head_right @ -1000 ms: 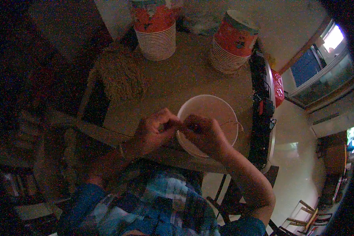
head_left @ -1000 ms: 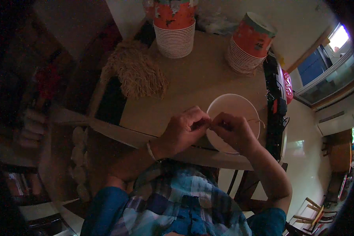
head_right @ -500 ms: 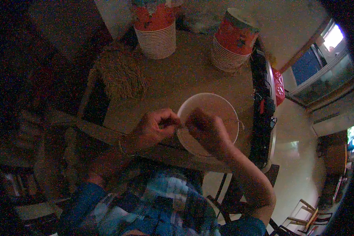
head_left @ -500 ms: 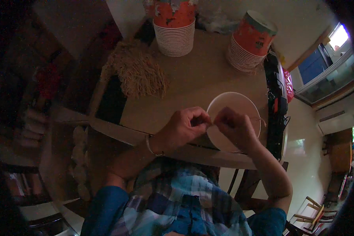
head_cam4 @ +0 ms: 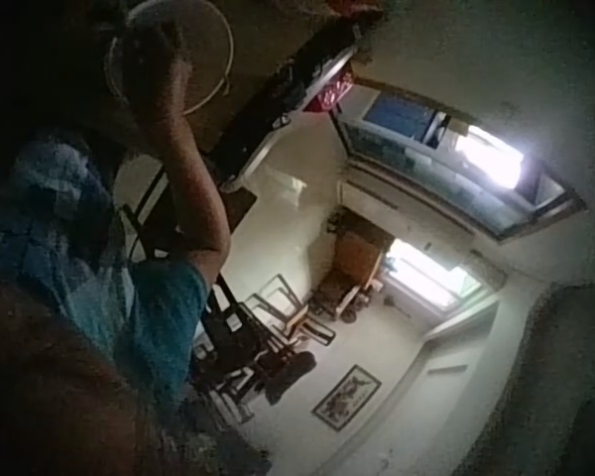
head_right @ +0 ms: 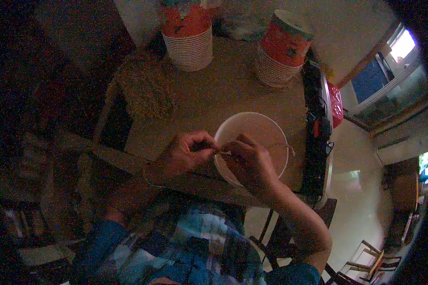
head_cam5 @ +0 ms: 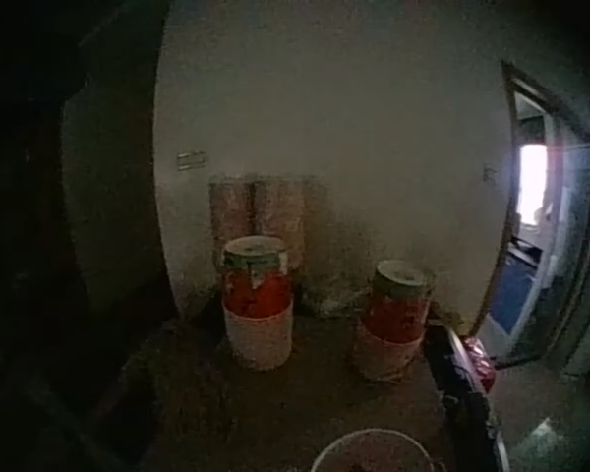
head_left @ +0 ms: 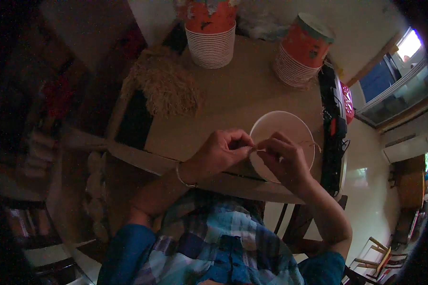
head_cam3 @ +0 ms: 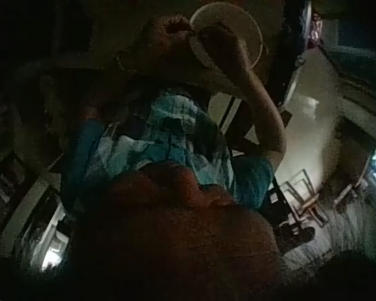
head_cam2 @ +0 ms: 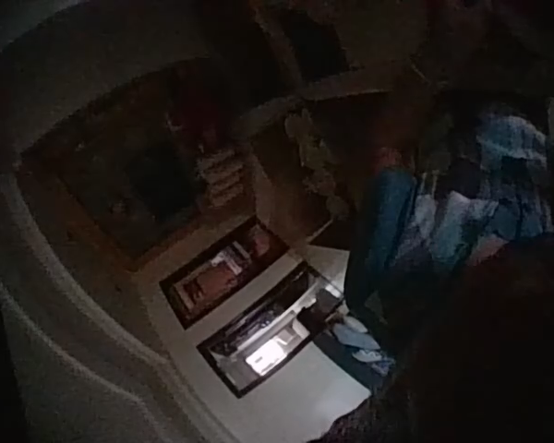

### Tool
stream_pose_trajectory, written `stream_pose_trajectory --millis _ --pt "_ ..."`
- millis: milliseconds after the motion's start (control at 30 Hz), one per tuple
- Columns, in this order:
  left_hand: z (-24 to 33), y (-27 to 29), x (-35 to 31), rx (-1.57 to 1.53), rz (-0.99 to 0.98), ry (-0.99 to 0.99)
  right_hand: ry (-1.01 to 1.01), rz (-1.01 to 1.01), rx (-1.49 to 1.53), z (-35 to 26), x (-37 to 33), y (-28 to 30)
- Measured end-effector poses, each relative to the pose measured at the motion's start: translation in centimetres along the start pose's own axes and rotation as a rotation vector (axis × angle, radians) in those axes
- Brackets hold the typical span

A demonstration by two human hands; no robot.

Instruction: The recorder is sorting small fibrous materials into a bowl and then organizing several stacks of printed paper cups on a workstation table.

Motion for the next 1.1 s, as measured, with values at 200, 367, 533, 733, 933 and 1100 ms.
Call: stream_pose_trajectory --millis 200,367,533,733,933,1100 --pt "0.0 0.4 0.2 0.043 -0.005 -0.008 -0.091 -0.127 0.032 -0.6 0.8 0.6" --pt "0.2 0.0 0.2 0.072 0.031 -0.039 -0.055 -0.081 0.017 -1.0 0.6 0.2" --pt "0.2 -0.1 0.3 0.112 0.053 -0.049 0.038 0.013 -0.086 -0.7 0.2 -0.1" --pt "0.0 -0.4 0.4 0.131 0.110 -0.113 0.164 0.067 -0.157 -0.9 0.1 -0.3" --pt "-0.5 -0.3 0.6 0.179 0.084 -0.061 0.130 0.018 -0.170 -0.8 -0.3 -0.1" --pt "-0.6 -0.3 0.5 0.212 0.114 -0.092 0.057 -0.020 -0.086 -1.4 -0.1 0.2"
Point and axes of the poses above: each hand's wrist, its own x-axis towards the middle knuckle, its own y-axis out of the back of the hand, z = x × y, the point moved 1 cm from there along x, towards the middle knuckle, and after that the axes turned 2 degrees about y, right-handed, at the moved point
